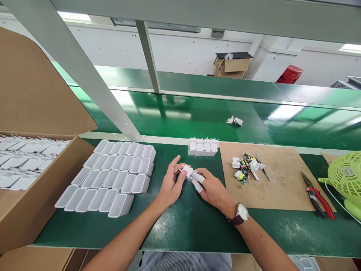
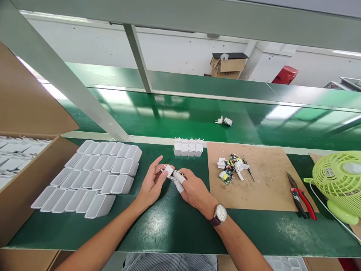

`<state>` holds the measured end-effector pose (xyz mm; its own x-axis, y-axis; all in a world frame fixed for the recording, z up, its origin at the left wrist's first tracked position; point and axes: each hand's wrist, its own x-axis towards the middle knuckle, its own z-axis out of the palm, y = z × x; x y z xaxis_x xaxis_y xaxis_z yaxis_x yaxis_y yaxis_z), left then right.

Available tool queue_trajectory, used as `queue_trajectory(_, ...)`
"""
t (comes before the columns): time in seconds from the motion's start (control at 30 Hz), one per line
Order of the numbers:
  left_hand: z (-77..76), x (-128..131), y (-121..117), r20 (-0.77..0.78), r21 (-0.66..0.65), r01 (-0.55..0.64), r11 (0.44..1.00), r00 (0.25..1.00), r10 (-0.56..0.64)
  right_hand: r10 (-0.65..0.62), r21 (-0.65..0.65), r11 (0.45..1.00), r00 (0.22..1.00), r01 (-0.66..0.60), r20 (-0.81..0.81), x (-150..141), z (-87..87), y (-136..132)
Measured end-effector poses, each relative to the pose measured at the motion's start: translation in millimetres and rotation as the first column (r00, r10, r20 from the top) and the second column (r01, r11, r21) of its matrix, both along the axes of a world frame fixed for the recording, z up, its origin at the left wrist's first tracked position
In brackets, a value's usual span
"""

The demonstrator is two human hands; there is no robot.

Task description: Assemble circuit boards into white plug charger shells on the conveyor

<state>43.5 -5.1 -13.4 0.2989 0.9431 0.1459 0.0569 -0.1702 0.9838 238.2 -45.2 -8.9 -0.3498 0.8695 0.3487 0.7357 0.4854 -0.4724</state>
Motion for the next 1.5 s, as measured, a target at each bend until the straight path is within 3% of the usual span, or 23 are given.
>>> queue_trajectory(0.17, -0.7, -0.3, 1.0, -0.03, 0.002, 0.0, 1.0, 1.0, 0.001, 0.009, -0.029, 1.0, 0.988, -0.013, -0.155, 2.6, 0.2, 0.5)
queue_trajectory(0.33, -4.6, -1.0, 2.0, -0.041, 0.029, 0.001, 1.0, 0.999, 0.001, 0.02, -0.082, 0.996, 0.992, -0.031, -0.126, 4.5, -0.4, 0.2)
queue_trajectory(0.57, -3.0, -2.0, 1.6, -0.06, 0.012, 0.001, 1.0, 0.998, 0.0, -0.003, -0.094, 0.995, 0.911, -0.04, -0.413, 13.2, -8.3, 0.3)
queue_trajectory(0.77, -4.5, -3.0, 2.8, -0.067, 0.007, 0.004, 1.0, 0.998, -0.003, 0.04, 0.016, 0.999, 0.961, -0.037, -0.273, 6.8, -9.7, 2.9)
queue_trajectory(0.87, -5.9, -4.8, 4.6, -0.069, 0.022, 0.008, 1.0, 0.998, -0.007, 0.011, -0.033, 0.999, 0.933, -0.025, -0.359, 2.6, -9.9, 4.6)
queue_trajectory(0.93, -5.1, -5.5, 5.0, -0.038, 0.092, 0.055, 0.994, 0.998, -0.051, -0.067, -0.153, 0.988, 0.85, -0.016, -0.522, 0.0, -10.6, 5.0)
queue_trajectory(1.0, -2.6, -4.8, 3.5, -0.03, 0.215, 0.113, 0.97, 0.994, -0.109, -0.224, -0.344, 0.937, 0.658, -0.056, -0.719, -3.1, -10.7, 4.8)
queue_trajectory(1.07, 0.8, -2.4, 0.3, -0.102, 0.32, 0.138, 0.937, 0.989, -0.111, -0.397, -0.515, 0.831, 0.424, -0.212, -0.814, -6.9, -9.5, 4.0)
queue_trajectory(1.13, 3.8, 0.8, -3.3, -0.18, 0.395, 0.112, 0.912, 0.983, -0.043, -0.492, -0.57, 0.716, 0.289, -0.403, -0.821, -11.1, -7.1, 2.9)
queue_trajectory(1.23, 5.5, 4.4, -6.7, -0.205, 0.484, 0.067, 0.872, 0.978, 0.039, -0.519, -0.543, 0.645, 0.214, -0.537, -0.828, -16.4, -3.1, 1.1)
queue_trajectory(1.5, 3.5, 2.7, -6.8, -0.188, 0.522, 0.065, 0.851, 0.981, 0.041, -0.526, -0.542, 0.669, 0.191, -0.509, -0.829, -19.3, 4.9, 0.2)
